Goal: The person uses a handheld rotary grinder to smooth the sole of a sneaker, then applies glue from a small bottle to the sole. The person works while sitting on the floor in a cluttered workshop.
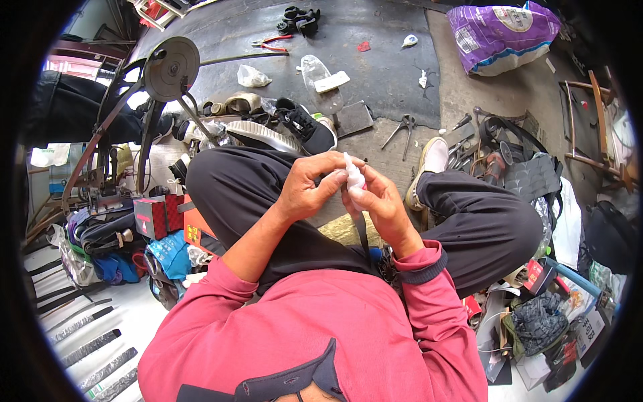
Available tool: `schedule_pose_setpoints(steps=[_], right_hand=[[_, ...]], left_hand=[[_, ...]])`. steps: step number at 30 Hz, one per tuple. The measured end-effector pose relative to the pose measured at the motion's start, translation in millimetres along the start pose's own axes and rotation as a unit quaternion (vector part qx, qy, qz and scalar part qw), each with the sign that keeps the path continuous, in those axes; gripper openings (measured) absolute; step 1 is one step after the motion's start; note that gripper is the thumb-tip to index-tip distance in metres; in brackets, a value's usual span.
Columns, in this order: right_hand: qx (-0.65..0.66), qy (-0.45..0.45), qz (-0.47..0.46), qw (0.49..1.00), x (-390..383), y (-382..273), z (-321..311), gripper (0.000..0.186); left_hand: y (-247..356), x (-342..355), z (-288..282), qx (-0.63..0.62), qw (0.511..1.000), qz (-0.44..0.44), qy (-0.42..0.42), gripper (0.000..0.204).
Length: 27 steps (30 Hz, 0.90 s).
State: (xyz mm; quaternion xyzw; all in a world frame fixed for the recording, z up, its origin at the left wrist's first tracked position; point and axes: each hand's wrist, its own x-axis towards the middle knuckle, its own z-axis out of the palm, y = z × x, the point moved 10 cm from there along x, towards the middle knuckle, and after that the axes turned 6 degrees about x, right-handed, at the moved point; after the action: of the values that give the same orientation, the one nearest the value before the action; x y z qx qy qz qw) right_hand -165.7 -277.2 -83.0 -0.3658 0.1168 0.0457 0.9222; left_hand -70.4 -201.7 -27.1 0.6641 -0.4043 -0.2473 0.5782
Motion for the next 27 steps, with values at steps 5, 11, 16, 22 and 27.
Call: schedule_pose_setpoints(steps=[5, 11, 16, 22, 27], right_hand=[[-0.134, 0.062, -0.007, 0.989, -4, 2, -4, 0.059], [-0.052, 0.037, 0.051, 0.997, -2, 12, 1, 0.029], [-0.006, 0.021, 0.058, 0.998, -2, 12, 4, 0.024], [-0.106, 0.051, 0.059, 0.991, -1, 12, -2, 0.028], [-0.141, 0.064, 0.049, 0.987, -1, 12, -5, 0.034]], left_hand=[[7, 1, -2, 0.086, 0.996, 0.032, 0.016, 0.014], [8, -1, -3, 0.132, 0.991, 0.021, 0.025, 0.010], [-1, -2, -3, 0.018, 0.998, -0.043, 0.030, 0.011], [2, 0, -8, 0.059, 0.996, -0.029, 0.051, 0.014], [2, 0, -9, 0.088, 0.995, -0.028, 0.045, 0.012]])
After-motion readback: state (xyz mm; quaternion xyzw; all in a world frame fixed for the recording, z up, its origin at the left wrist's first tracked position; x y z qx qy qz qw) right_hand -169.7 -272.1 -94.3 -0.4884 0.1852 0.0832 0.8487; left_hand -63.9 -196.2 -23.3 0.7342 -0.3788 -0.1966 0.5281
